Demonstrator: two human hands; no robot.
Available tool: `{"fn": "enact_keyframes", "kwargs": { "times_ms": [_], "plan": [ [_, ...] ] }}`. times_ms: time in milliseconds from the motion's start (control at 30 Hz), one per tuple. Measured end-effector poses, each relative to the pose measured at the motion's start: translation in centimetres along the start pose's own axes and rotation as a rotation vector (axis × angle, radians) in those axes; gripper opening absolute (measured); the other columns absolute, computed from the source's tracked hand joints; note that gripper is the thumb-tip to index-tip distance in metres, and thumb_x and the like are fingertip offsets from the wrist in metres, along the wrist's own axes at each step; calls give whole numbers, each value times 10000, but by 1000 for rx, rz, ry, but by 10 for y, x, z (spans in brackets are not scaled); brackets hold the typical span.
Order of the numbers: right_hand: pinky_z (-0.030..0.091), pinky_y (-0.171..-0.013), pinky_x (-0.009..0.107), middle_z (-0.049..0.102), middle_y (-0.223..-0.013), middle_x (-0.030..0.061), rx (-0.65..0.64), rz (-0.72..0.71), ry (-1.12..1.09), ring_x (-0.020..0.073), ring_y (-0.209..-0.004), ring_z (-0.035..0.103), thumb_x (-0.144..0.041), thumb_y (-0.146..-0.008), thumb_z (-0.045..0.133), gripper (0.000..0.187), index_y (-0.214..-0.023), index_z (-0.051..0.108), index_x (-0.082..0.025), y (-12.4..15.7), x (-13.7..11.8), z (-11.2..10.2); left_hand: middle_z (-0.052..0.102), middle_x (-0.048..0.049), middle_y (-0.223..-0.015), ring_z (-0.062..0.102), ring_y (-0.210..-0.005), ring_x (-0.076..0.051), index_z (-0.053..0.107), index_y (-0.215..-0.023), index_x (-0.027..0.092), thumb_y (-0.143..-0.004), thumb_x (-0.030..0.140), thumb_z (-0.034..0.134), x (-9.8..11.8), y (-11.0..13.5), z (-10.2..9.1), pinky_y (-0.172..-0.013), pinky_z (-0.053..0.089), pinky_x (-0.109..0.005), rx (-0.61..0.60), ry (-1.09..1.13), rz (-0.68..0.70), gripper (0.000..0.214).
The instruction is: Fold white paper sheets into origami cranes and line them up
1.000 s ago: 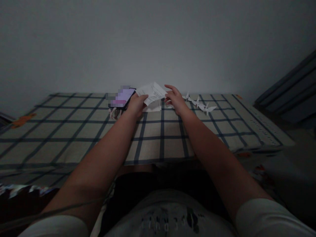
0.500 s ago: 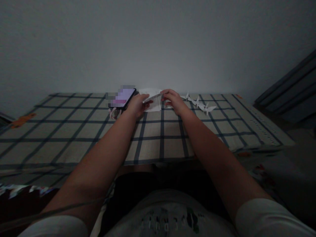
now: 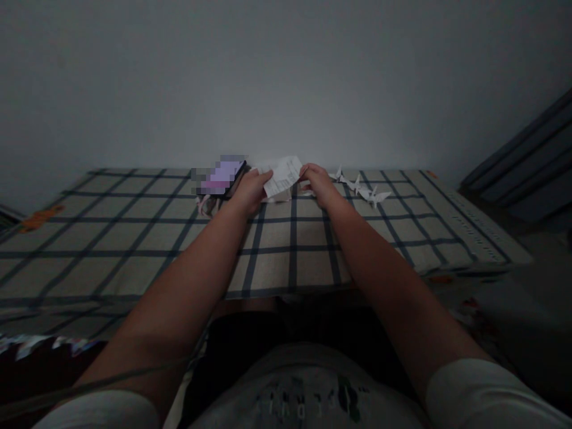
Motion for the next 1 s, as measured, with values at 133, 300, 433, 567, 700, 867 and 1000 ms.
{"fn": "enact_keyframes", "kwargs": {
  "times_ms": [133,300,433,567,700,867,1000],
  "plan": [
    [406,-595,207,625,-803,-6,10,-23,1,126,-776,601,-214,-779,465,105,-773,569,-198,3,-3,-1,749,-112,-994,722,-934,-236,651,-1019,150,-811,264,664,-2,-1,-2,-853,558,-363,-6,-31,-2,238],
    [403,-593,203,614,-804,-2,82,-30,27,124,-780,603,-238,-834,470,110,-789,563,-200,0,-3,-2,735,-84,-1123,725,-923,-201,663,-1056,201,-819,303,682,1,6,-1,-838,533,-325,-61,-99,-13,259],
    [404,-601,193,612,-818,1,137,-46,65,119,-795,594,-301,-884,484,153,-797,560,-201,-1,-2,-3,707,-100,-1213,720,-957,-205,654,-1085,207,-811,340,699,1,8,0,-833,516,-318,-82,-127,-9,308],
    [427,-614,192,605,-866,2,100,-31,3,126,-849,605,-339,-877,524,140,-830,543,-208,-2,-2,-3,712,-104,-1203,723,-950,-197,671,-1071,198,-813,326,693,0,5,-2,-801,514,-296,-84,-128,4,289],
    [455,-637,189,599,-918,4,85,-7,-51,133,-917,598,-359,-843,594,163,-875,525,-216,-2,-4,-3,730,-90,-1180,722,-911,-179,701,-1071,211,-772,281,714,2,5,-1,-731,509,-251,-88,-135,-9,307],
    [469,-645,191,580,-892,-16,84,-22,-64,112,-855,579,-370,-832,614,187,-878,520,-215,-3,-5,-2,741,-91,-1149,718,-824,-160,704,-1097,213,-753,309,707,3,8,3,-697,520,-248,-140,-121,-64,357],
    [482,-654,200,596,-896,-12,93,-7,-87,113,-856,614,-353,-838,626,182,-888,517,-217,-3,-4,-2,734,-80,-1185,723,-905,-172,701,-1111,227,-780,314,680,3,5,1,-722,529,-242,-118,-114,-38,343]
  ]
}}
Point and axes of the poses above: each hand's wrist, its own y-axis away from the middle knuckle, its own z-axis out of the palm, x = y × z, the point moved 2 cm from there along -y, towards the middle knuckle
